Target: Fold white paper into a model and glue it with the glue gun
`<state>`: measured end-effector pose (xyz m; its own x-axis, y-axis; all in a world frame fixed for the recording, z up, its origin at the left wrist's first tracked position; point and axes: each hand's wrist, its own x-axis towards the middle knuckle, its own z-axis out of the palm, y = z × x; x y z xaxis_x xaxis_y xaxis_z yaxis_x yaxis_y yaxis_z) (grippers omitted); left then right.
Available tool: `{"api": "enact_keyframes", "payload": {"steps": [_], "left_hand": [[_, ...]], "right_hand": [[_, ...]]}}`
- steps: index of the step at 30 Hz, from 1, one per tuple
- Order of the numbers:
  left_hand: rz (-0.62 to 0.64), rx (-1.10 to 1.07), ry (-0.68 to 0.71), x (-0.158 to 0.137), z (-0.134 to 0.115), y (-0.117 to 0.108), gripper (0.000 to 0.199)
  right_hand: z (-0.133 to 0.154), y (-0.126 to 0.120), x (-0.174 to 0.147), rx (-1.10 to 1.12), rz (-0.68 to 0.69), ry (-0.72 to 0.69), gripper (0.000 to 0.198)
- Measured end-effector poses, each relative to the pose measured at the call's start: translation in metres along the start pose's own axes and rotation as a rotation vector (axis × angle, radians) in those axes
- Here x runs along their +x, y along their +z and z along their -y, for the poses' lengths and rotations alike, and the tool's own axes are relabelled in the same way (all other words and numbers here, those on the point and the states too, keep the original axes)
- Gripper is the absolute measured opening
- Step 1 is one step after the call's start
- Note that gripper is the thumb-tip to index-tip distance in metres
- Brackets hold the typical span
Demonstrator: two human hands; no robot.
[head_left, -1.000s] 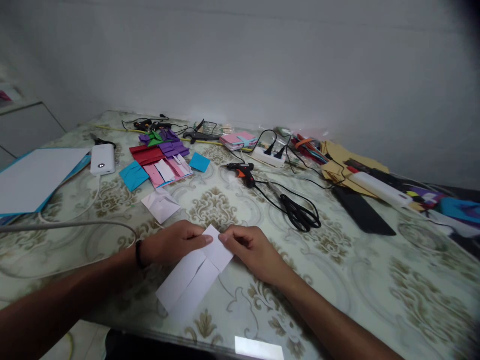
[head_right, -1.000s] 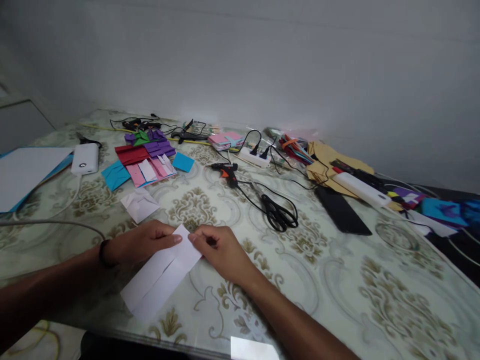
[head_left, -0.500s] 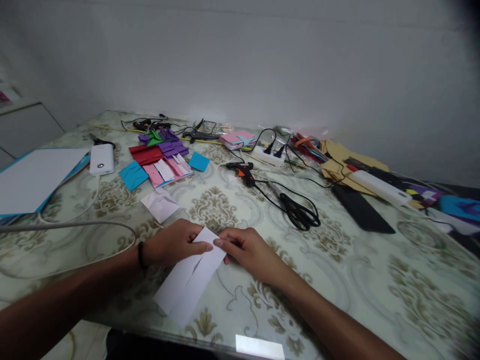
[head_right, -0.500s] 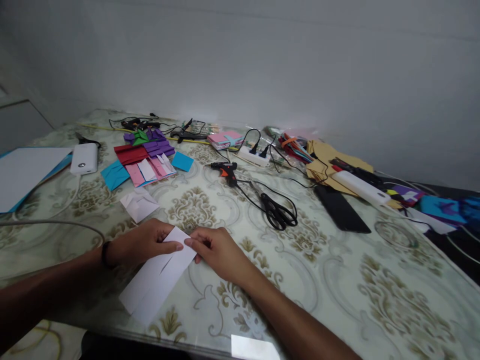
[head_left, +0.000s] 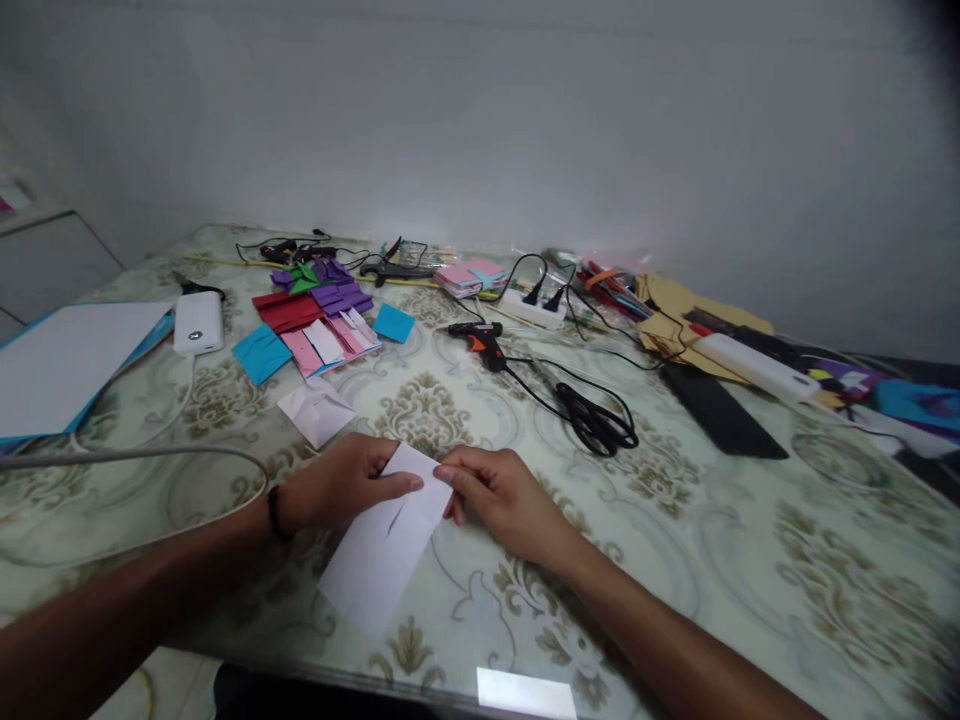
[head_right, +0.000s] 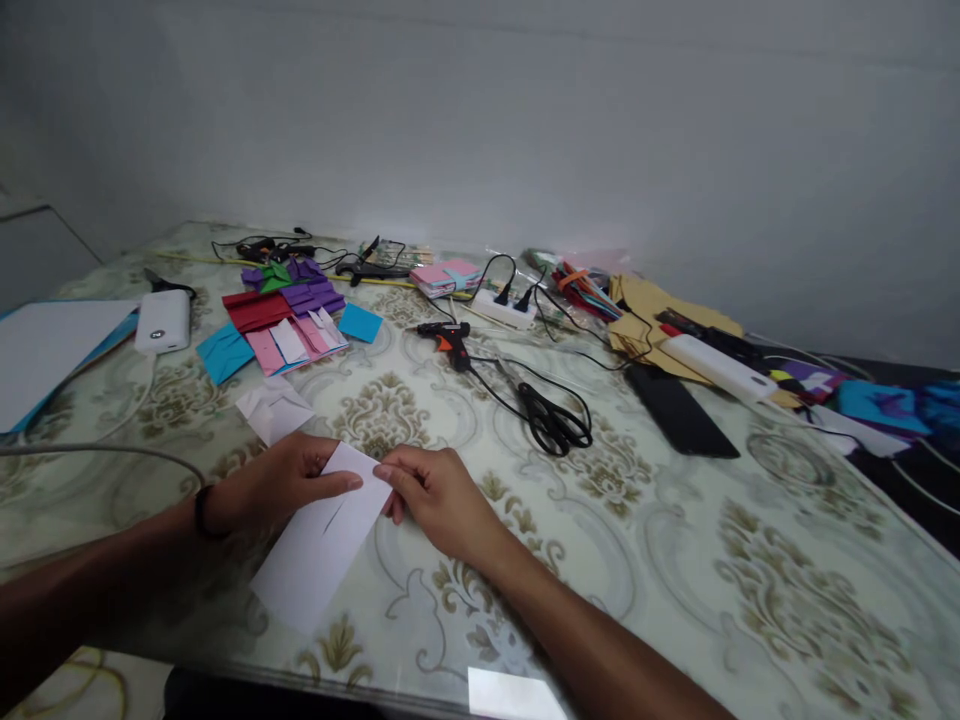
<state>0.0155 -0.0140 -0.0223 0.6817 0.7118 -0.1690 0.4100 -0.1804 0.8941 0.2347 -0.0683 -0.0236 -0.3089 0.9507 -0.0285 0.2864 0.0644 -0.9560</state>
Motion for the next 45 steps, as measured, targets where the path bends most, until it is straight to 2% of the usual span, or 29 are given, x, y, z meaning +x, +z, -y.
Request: {"api": "enact_keyframes", "payload": {"steps": [4, 12, 16, 22, 25, 31, 38, 42, 45], "left_hand": [[0.071, -0.07, -0.068, 0.0, 0.0, 0.0, 0.034], [-0.061, -0.098, -0.042, 0.0, -0.001, 0.001, 0.031], [-0.075, -0.115, -0.028, 0.0, 0.001, 0.001, 0.033], [-0.136, -0.074, -0.028, 0.002, -0.002, 0.001, 0.03], [-0.1, -0.116, -0.029, 0.002, -0.002, 0.001, 0.034], [0.055, -0.205, -0.048, -0.002, -0.002, 0.001, 0.034], [-0.044, -0.1, 0.049, -0.004, -0.007, -0.001, 0.029], [0.026, -0.047, 0.076, -0.006, -0.008, 0.0, 0.027], [0.102, -0.063, 0.059, -0.01, -0.012, 0.001, 0.026]], "right_hand": [[-0.001, 0.0, 0.0, 0.072, -0.009, 0.007, 0.034], [-0.004, 0.003, -0.002, 0.146, 0.156, 0.145, 0.054], [-0.003, 0.005, -0.002, 0.133, 0.122, 0.16, 0.051], [-0.001, 0.004, -0.003, 0.082, 0.165, 0.132, 0.046], [0.0, 0.002, -0.004, 0.066, 0.162, 0.124, 0.043], [0.003, 0.0, -0.005, 0.046, 0.119, 0.029, 0.046], [0.004, 0.001, -0.006, -0.033, 0.151, 0.012, 0.046], [0.005, 0.004, -0.007, -0.129, 0.118, -0.052, 0.037], [0.004, 0.006, -0.008, -0.086, 0.155, -0.087, 0.039]]}}
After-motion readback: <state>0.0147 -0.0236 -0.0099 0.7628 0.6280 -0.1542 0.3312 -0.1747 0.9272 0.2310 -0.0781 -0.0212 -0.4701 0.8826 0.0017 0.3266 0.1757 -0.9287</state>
